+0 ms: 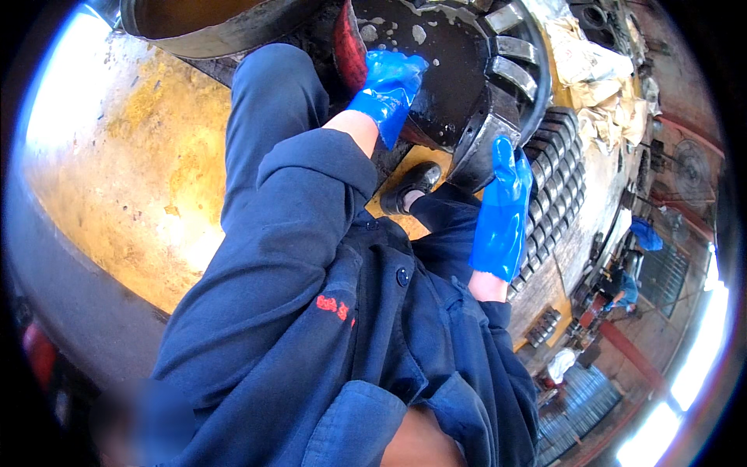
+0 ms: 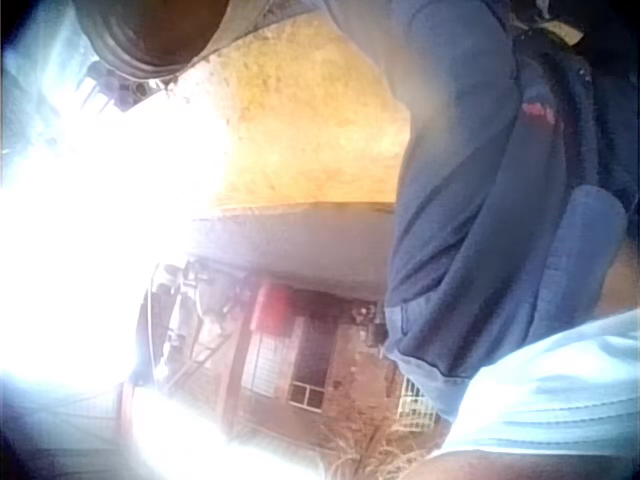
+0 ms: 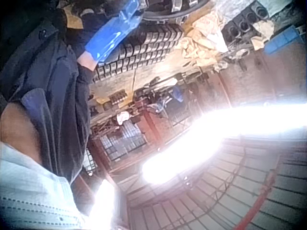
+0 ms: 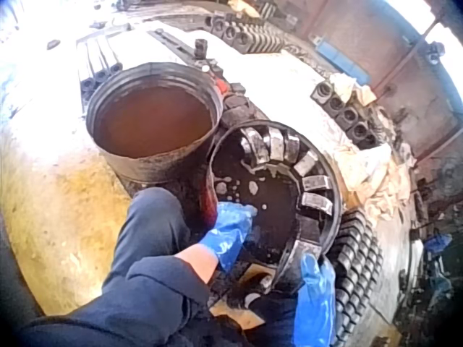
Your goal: The person scrubs curved metal segments with a red-handled brush inside a black tub containing dark liquid. The person repeatedly dips and scrubs each segment, then places them back into the tub. The person handles multiple segments one at a time throughout the clip.
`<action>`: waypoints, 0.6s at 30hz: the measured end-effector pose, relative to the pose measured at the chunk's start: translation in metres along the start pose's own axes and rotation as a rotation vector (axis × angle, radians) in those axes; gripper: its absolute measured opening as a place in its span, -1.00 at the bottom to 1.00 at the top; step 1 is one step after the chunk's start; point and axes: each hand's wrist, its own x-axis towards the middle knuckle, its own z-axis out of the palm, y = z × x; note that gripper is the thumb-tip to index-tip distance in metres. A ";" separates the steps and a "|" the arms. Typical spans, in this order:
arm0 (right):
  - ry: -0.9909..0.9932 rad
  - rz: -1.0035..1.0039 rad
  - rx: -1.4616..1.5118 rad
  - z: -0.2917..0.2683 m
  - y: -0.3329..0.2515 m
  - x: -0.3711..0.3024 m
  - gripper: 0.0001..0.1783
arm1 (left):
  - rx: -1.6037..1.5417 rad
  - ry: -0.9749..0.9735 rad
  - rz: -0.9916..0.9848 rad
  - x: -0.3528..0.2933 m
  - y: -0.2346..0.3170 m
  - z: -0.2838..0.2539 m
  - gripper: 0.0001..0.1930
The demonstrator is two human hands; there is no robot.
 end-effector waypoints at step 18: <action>0.010 0.050 -0.024 -0.013 0.006 -0.035 -0.41 | -0.036 -0.053 -0.010 -0.001 0.001 -0.004 -0.68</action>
